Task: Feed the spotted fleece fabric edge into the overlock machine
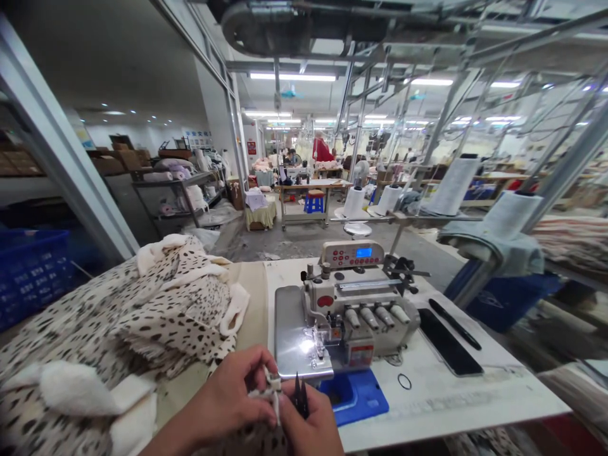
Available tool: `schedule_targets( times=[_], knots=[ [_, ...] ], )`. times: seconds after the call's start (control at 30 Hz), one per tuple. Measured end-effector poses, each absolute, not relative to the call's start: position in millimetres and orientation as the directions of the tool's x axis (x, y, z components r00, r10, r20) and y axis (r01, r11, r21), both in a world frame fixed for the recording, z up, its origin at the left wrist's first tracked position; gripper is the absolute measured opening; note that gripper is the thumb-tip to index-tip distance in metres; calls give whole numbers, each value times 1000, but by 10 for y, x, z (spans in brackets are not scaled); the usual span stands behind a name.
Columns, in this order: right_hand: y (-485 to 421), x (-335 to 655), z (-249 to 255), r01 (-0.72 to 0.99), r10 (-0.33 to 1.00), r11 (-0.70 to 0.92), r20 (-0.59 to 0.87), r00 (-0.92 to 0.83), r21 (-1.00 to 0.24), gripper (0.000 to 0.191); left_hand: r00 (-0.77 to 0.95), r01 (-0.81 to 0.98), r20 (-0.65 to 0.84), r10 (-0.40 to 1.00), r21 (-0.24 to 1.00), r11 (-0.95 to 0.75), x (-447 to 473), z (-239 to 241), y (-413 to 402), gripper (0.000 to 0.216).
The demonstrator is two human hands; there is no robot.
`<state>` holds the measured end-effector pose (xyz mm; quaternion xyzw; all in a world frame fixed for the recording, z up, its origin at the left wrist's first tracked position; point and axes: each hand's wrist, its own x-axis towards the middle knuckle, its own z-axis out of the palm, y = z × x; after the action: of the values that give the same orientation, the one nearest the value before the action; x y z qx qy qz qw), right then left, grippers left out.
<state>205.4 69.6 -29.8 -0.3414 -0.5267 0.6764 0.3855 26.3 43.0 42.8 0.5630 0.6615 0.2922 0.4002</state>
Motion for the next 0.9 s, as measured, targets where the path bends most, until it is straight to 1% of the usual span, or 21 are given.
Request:
schedule_targets(
  times=[0.13, 0.2, 0.27, 0.33, 0.37, 0.43, 0.5, 0.6, 0.7, 0.77, 0.83, 0.9],
  knots=[
    [682, 2093, -214, -173, 856, -123, -17, -517, -977, 44, -15, 478, -187, 982, 862, 172, 285, 452, 449, 63],
    [671, 2114, -168, -169, 851, -106, -1, -525, -980, 43, -1, 485, -197, 980, 857, 173, 298, 475, 453, 63],
    [668, 2138, -158, -134, 864, -75, 3, -504, -988, 44, 8, 538, -220, 975, 823, 181, 311, 501, 463, 53],
    [682, 2163, -203, -94, 880, -63, -11, -475, -994, 47, 8, 619, -209, 978, 769, 159, 323, 526, 482, 40],
    [697, 2176, -243, -84, 883, -71, -23, -469, -994, 48, 10, 662, -184, 983, 738, 131, 329, 537, 494, 37],
    [739, 2202, -341, -81, 869, -108, -55, -491, -991, 47, 37, 711, -135, 990, 700, 69, 342, 553, 519, 39],
    [786, 2229, -430, -92, 833, -181, -103, -544, -979, 46, 72, 693, -125, 989, 720, 41, 355, 555, 546, 46],
    [840, 2274, -502, -136, 791, -266, -135, -597, -954, 46, 130, 610, -134, 983, 792, 27, 369, 513, 591, 48],
    [866, 2312, -535, -173, 799, -251, -103, -593, -953, 42, 192, 541, -96, 977, 841, -24, 373, 419, 652, 46],
    [874, 2327, -583, -177, 811, -251, -108, -575, -952, 44, 236, 494, -75, 969, 868, -53, 380, 355, 697, 49],
    [877, 2329, -658, -145, 839, -240, -130, -528, -960, 48, 276, 466, -62, 959, 881, -77, 402, 324, 738, 53],
    [881, 2325, -732, -77, 873, -216, -157, -463, -973, 48, 289, 473, -62, 955, 877, -86, 445, 343, 771, 55]
  ],
)
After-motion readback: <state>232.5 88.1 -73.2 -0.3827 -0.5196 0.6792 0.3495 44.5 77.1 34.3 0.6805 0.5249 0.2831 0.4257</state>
